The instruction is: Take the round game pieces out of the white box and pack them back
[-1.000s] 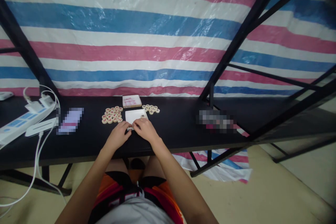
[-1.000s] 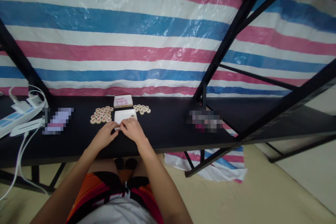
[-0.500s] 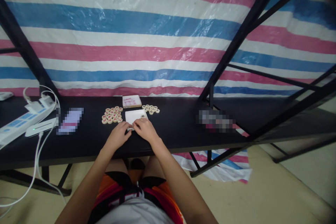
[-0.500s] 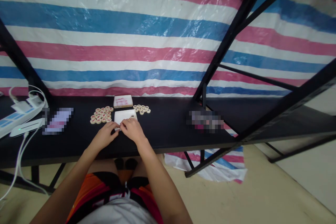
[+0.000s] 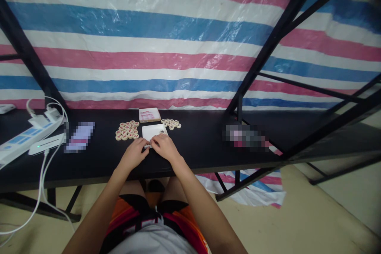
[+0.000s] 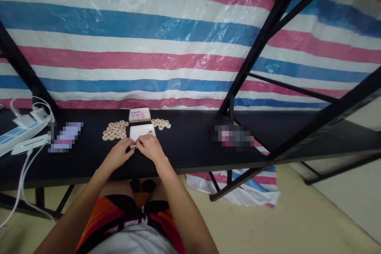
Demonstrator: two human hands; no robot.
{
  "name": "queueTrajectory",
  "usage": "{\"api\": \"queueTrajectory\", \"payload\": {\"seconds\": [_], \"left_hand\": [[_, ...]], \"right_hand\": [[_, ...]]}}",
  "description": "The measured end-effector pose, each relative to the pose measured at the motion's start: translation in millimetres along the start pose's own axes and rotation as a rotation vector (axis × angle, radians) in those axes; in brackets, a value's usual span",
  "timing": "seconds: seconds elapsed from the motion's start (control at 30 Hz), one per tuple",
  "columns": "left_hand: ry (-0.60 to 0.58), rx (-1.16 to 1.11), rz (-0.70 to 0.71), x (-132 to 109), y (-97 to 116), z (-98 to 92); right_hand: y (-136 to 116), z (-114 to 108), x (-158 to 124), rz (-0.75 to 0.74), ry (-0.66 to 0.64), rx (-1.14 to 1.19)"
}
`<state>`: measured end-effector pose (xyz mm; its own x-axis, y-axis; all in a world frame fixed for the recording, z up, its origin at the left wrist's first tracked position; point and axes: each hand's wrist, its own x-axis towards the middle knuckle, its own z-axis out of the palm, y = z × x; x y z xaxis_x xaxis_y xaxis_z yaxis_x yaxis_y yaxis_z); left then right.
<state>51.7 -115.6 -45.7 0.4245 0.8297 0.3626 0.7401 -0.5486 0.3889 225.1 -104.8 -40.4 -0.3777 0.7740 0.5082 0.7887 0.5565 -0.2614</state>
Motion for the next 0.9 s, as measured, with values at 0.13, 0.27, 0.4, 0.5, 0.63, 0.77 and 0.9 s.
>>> {"api": "queueTrajectory", "payload": {"seconds": [0.13, 0.27, 0.4, 0.5, 0.63, 0.77, 0.9], "left_hand": [[-0.010, 0.008, 0.005, 0.2, 0.3, -0.5], [-0.010, 0.006, 0.000, -0.1, 0.2, -1.0], [-0.003, -0.006, 0.013, -0.1, 0.2, -1.2], [-0.006, -0.008, 0.016, -0.1, 0.3, -1.1], [-0.006, -0.011, 0.006, -0.3, 0.3, -0.9], [-0.012, -0.014, -0.002, -0.3, 1.3, -1.5], [-0.014, -0.029, -0.007, -0.4, 1.1, -1.3]], "right_hand": [[0.6, 1.1, -0.3, 0.001, 0.004, 0.002], [0.6, 1.7, -0.5, 0.010, 0.001, 0.015], [-0.5, -0.5, -0.4, 0.017, -0.008, 0.035], [-1.5, -1.9, -0.2, 0.027, -0.012, 0.037], [-1.5, -1.6, 0.0, 0.039, -0.012, 0.054], [-0.2, -1.4, -0.4, 0.042, -0.011, 0.057], [-0.6, -1.9, -1.3, 0.041, -0.011, 0.050]]}}
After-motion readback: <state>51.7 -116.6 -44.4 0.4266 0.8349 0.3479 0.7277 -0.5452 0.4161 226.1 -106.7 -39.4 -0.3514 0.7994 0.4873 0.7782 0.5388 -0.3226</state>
